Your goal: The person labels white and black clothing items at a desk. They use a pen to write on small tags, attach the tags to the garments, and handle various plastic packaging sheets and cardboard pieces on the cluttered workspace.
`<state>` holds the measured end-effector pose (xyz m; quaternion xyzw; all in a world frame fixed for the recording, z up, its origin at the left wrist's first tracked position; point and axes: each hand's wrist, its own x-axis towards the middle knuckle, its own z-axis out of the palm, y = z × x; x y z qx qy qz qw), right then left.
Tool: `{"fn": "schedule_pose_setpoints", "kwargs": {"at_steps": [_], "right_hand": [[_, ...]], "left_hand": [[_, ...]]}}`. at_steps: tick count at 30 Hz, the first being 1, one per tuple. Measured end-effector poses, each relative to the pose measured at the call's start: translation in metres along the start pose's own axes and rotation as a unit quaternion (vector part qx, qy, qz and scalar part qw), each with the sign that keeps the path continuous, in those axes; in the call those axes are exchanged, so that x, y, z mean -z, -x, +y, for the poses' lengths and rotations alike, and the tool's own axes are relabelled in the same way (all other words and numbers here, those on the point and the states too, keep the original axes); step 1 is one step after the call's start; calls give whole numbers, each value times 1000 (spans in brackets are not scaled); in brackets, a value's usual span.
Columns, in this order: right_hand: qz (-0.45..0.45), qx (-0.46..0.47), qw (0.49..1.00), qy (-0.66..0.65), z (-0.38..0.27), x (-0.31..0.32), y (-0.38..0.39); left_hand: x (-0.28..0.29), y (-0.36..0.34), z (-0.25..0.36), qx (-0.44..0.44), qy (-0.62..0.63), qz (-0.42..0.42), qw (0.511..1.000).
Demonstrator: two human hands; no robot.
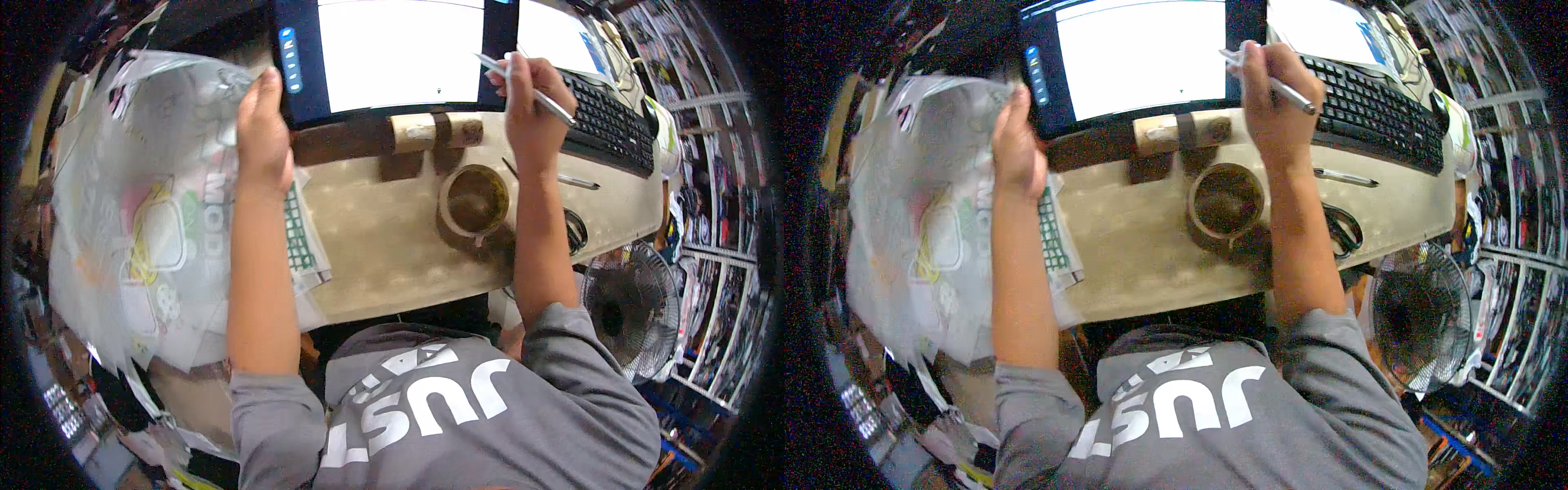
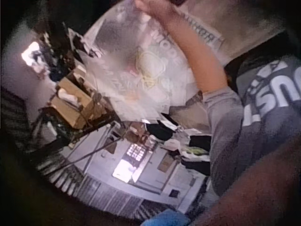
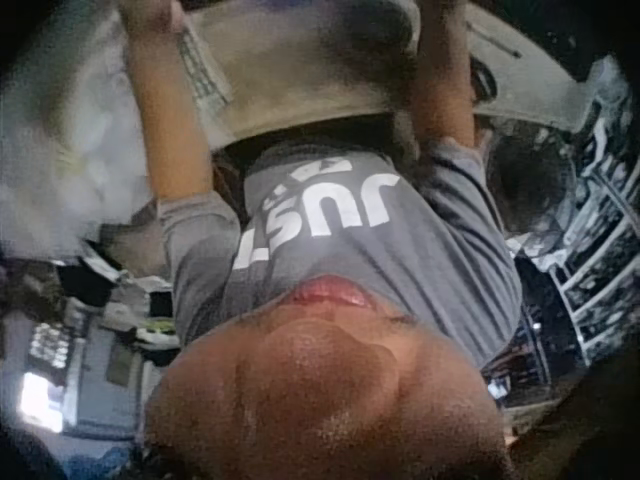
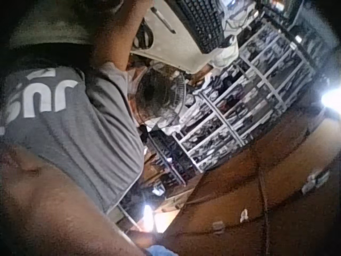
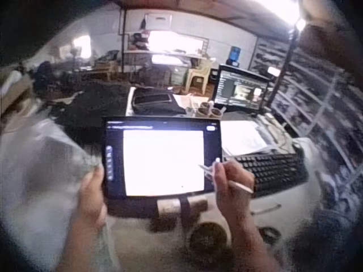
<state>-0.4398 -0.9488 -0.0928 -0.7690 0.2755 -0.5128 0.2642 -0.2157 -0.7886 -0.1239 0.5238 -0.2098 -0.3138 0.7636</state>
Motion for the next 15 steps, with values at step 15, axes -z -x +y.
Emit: {"fn": "schedule_pose_setpoints", "kwargs": {"at_steps": [15], "right_hand": [[-262,-151,951,63,108,143,36]], "left_hand": [[266,199,210,-319,-245,380,833]]}}
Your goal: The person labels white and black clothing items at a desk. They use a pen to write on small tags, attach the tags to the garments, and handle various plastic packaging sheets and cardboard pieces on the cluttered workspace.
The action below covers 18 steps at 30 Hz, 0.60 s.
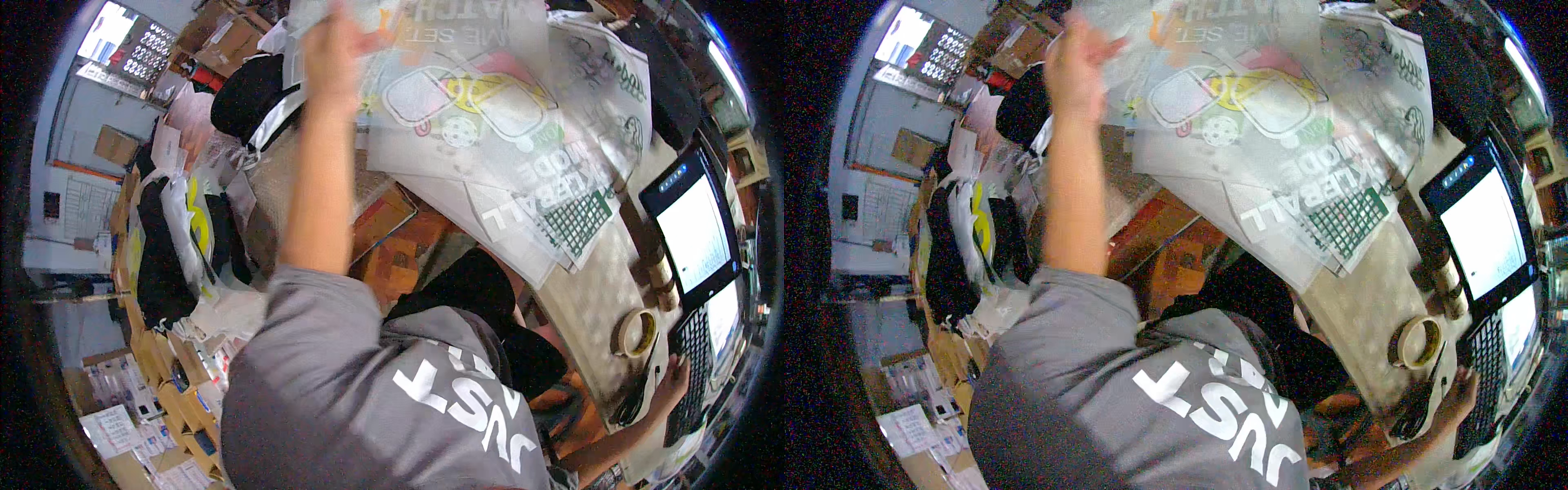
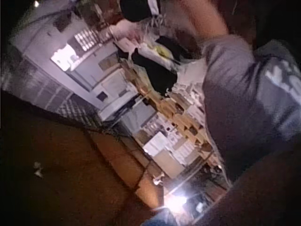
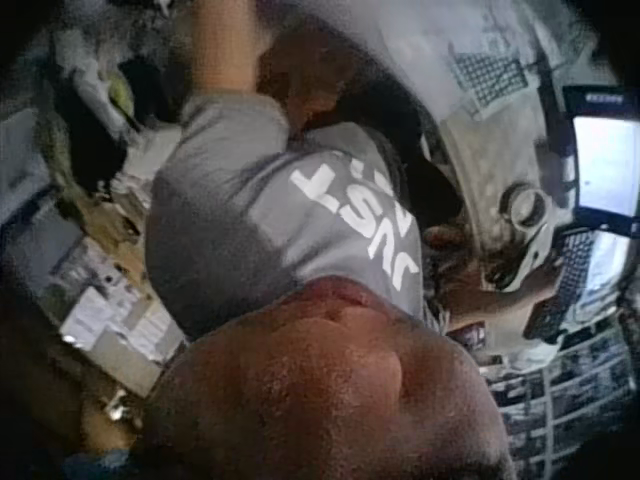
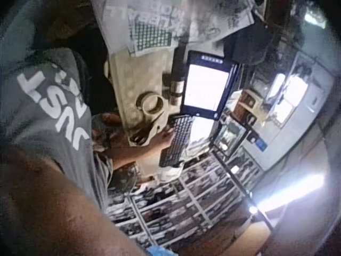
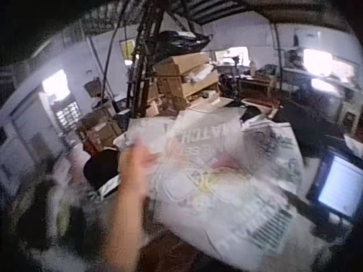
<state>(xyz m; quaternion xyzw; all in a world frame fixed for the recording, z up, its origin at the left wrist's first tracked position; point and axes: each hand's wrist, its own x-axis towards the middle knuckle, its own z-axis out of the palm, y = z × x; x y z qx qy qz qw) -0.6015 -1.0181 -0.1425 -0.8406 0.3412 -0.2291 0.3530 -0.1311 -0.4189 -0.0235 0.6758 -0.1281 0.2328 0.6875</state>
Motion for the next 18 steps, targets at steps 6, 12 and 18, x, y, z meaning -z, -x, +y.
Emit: {"fn": "schedule_pose_setpoints", "kwargs": {"at_steps": [6,12,18], "right_hand": [[-98,16,982,162,-45,5,18],[-112,-50,988,94,-36,8,18],[-116,-23,992,47,-17,2,19]], "left_hand": [[295,-50,-94,55,-550,213,805],[349,-51,-131,357,-179,363,842],[414,-85,-144,411,-125,396,812]]}}
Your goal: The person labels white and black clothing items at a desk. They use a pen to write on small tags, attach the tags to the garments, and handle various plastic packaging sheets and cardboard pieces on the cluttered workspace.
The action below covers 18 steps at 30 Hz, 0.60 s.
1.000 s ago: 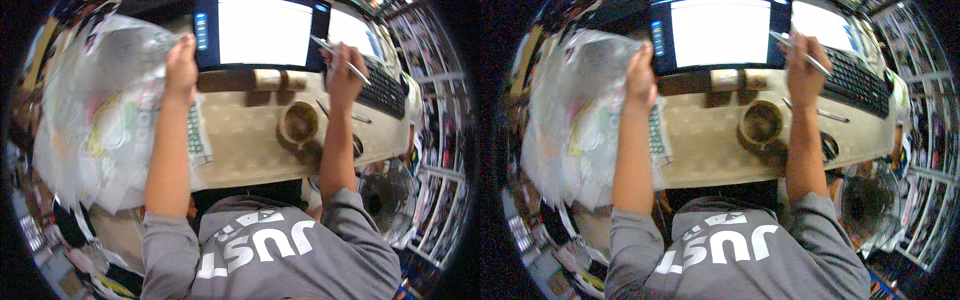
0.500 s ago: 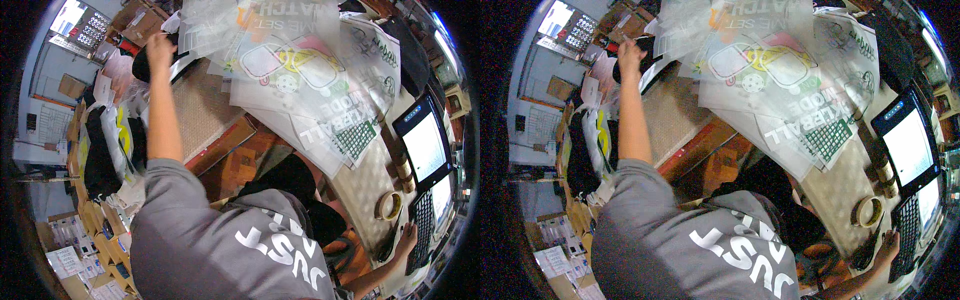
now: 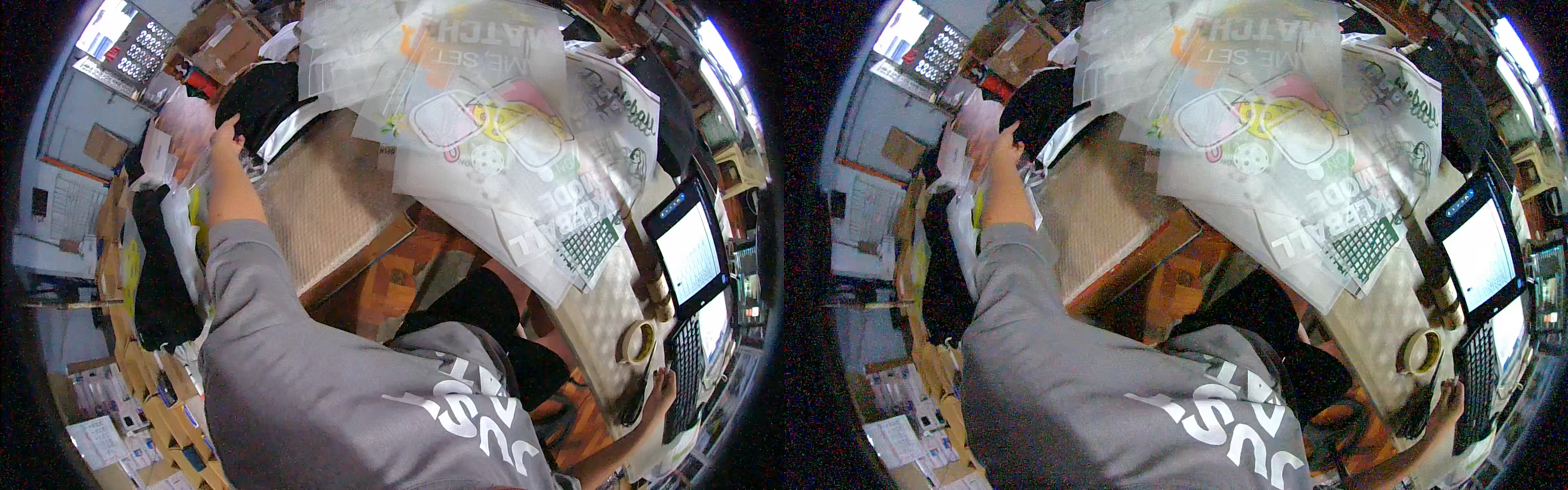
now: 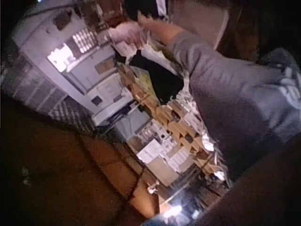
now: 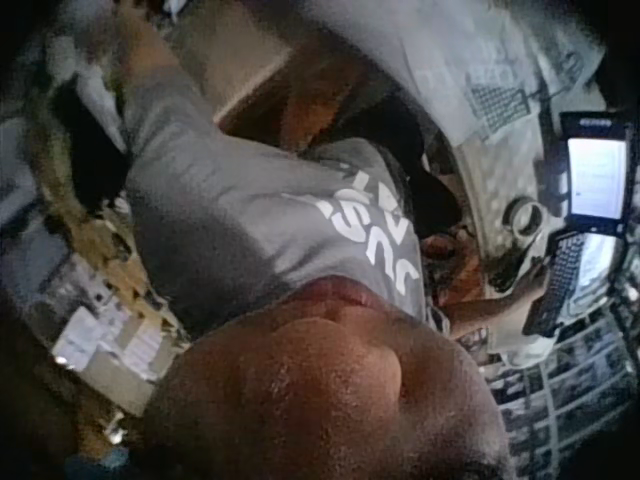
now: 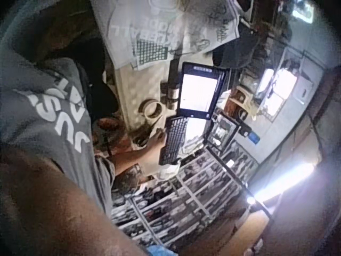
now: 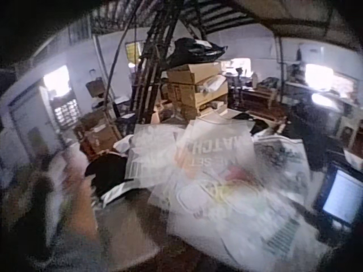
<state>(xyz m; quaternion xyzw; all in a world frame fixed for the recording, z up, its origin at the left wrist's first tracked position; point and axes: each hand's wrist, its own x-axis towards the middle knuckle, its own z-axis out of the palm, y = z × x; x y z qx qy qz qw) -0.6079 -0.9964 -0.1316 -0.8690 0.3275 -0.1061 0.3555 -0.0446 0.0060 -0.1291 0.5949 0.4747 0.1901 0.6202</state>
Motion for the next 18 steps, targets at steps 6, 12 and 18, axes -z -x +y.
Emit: {"fn": "schedule_pose_setpoints", "kwargs": {"at_steps": [6,12,18], "right_hand": [[94,-38,993,-67,15,13,31],[7,22,993,-116,51,9,5],[67,7,998,-8,3,16,35]], "left_hand": [[-15,-10,18,-14,-1,-88,996],[31,-91,105,-98,265,-232,931],[-43,91,149,-251,291,-240,892]]}}
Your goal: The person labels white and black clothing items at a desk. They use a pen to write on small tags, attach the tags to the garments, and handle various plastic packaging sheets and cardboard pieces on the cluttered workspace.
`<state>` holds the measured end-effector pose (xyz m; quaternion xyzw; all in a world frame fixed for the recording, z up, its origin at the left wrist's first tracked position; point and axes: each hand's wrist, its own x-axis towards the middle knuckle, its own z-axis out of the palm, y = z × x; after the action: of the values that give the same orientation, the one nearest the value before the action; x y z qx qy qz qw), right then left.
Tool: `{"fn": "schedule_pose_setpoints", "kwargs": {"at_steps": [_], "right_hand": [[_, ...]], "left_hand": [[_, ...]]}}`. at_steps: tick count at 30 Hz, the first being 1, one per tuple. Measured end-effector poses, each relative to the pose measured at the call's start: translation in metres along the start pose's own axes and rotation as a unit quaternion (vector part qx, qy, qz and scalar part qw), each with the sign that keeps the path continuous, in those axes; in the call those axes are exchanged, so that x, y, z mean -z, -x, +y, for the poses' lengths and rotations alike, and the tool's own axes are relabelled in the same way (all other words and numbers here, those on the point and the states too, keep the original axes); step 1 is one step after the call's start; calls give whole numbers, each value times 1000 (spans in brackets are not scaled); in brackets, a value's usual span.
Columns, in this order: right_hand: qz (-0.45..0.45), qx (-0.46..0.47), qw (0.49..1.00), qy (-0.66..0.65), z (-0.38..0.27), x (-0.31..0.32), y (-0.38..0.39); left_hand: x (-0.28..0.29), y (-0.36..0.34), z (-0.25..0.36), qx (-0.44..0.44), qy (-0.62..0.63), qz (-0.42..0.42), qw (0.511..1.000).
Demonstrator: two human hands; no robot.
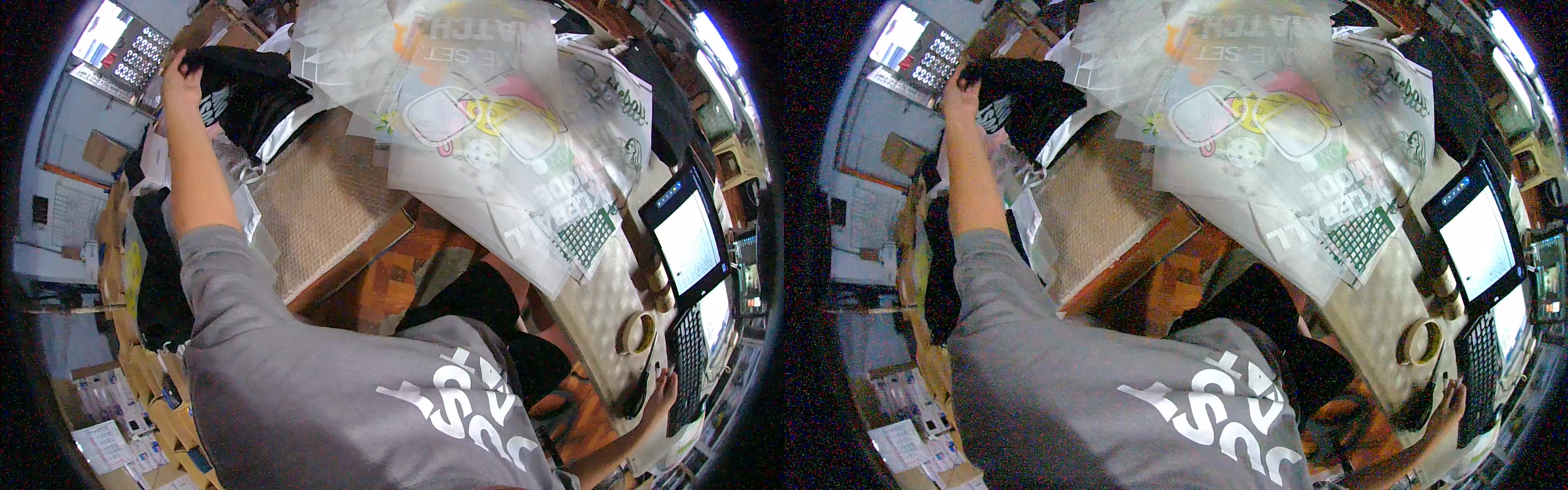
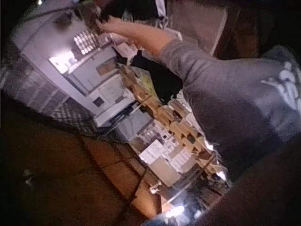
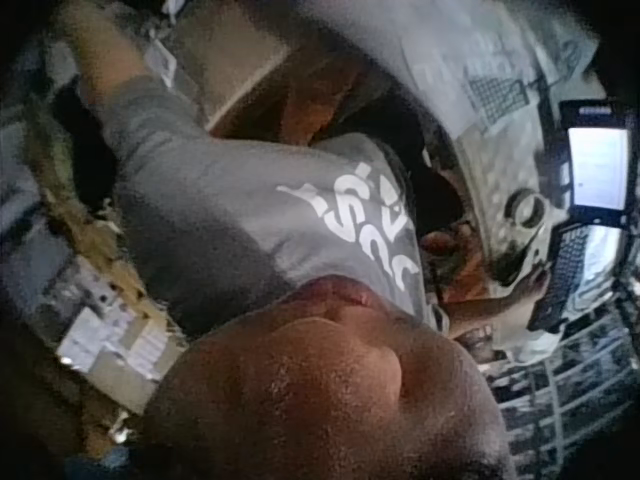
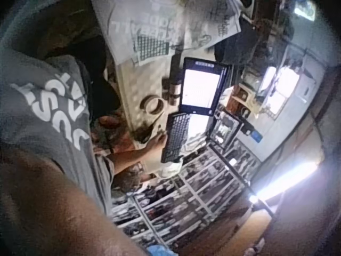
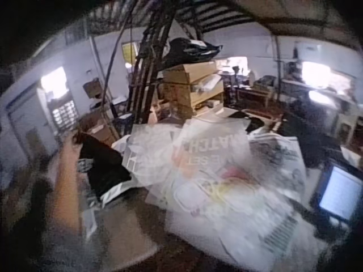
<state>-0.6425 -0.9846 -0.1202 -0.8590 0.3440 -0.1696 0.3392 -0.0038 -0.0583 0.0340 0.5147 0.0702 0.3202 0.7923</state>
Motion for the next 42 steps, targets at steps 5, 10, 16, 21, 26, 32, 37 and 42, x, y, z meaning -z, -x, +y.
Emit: {"fn": "schedule_pose_setpoints", "kwargs": {"at_steps": [5,10,16,21,26,32,37,42], "right_hand": [[-57,-4,995,82,-7,-5,-6],[5,-34,999,32,10,-6,-1],[50,-55,994,-75,19,-7,14],[8,48,982,183,-67,-44,4],[25,50,977,206,-78,-40,6],[42,107,974,196,-98,-50,-20],[69,257,959,94,-199,-93,-47],[-53,440,894,71,-309,-158,-71]], "left_hand": [[-95,16,65,-129,-139,-98,977],[-205,139,120,-85,128,-230,961],[-240,419,25,-329,-85,-514,788],[-189,584,-64,-59,-236,-724,646],[-212,593,-83,-30,-118,-752,647],[-310,469,-146,-360,-322,-615,623],[-299,470,-159,-374,-371,-656,541],[-285,496,-108,-445,-212,-689,531]]}}
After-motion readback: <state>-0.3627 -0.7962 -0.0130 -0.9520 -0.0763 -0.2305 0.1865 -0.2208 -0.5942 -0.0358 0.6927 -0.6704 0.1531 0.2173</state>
